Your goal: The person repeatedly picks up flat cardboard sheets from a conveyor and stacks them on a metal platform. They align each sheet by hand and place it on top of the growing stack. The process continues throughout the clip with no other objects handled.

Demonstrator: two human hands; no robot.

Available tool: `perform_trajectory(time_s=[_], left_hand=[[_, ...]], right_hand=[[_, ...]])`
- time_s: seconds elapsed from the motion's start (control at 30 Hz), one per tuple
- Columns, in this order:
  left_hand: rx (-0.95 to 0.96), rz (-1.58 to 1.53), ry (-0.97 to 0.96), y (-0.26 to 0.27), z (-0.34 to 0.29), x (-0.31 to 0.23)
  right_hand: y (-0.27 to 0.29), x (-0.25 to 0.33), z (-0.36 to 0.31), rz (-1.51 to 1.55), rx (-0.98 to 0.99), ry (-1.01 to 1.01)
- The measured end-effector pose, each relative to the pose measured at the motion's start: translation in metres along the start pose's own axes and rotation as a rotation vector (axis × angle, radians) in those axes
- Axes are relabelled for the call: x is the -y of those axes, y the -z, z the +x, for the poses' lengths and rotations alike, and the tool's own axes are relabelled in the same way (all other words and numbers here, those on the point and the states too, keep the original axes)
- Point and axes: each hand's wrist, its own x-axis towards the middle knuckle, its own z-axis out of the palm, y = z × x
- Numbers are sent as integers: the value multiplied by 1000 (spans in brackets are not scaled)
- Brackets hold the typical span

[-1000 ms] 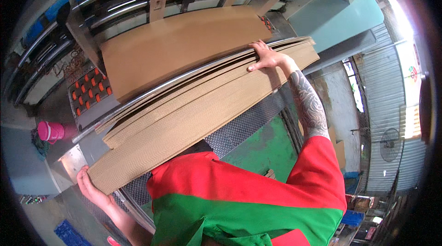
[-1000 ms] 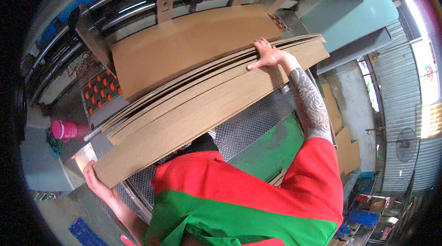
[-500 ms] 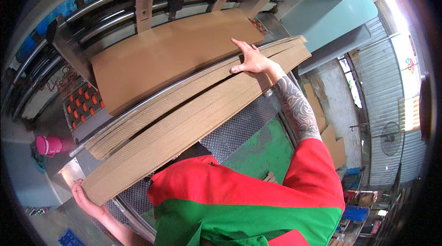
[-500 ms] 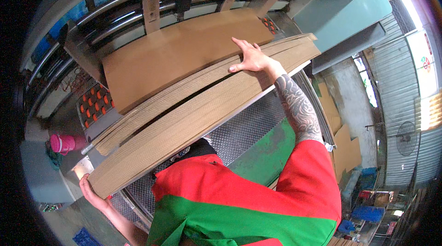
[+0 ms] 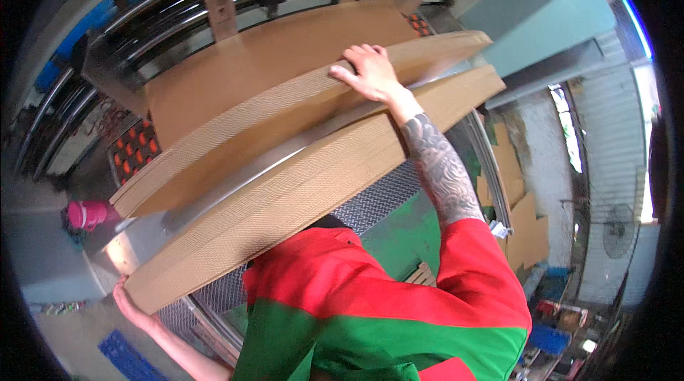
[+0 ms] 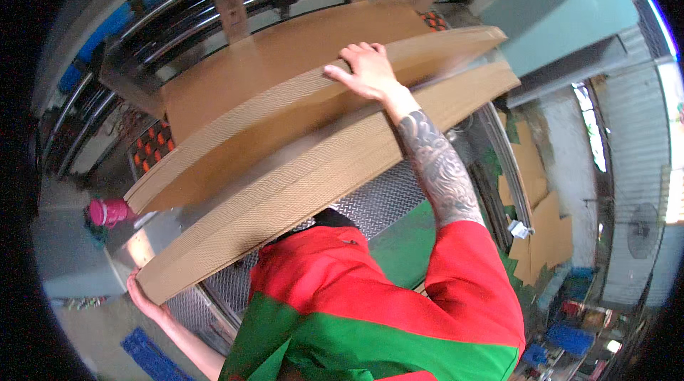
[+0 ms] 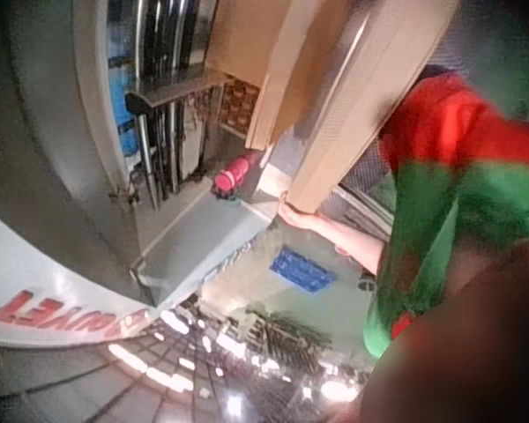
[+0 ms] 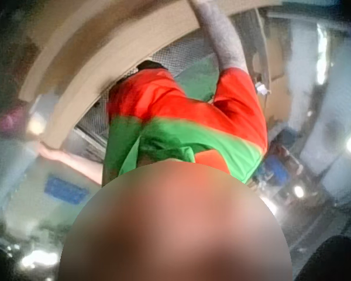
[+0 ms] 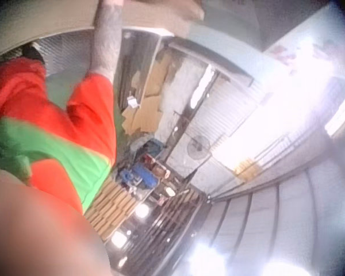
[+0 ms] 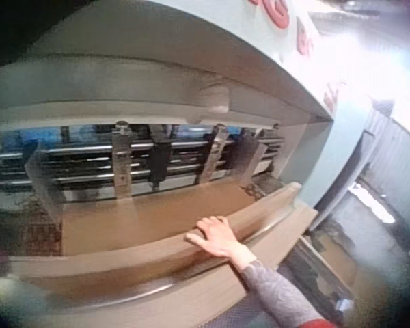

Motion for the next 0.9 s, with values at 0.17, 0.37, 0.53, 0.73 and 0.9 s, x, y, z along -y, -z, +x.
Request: perform_trajectory(time_s=[0.17, 0.37, 0.53, 0.73, 0.9], left_hand=[[-22, 278, -71, -1, -21, -12], [-42, 381, -103, 7, -43, -14], [-114, 377, -53, 15, -55, -13], [-86, 427, -69, 20, -59, -12], [-73, 416, -104, 13, -70, -13]], right_hand=[[8, -7, -4, -33, 143, 33], [5, -10, -4, -73, 36, 192], [1, -8, -7, -32, 40, 176], [-4, -10, -12, -28, 19, 192], [-5, -9, -13, -48, -5, 190]])
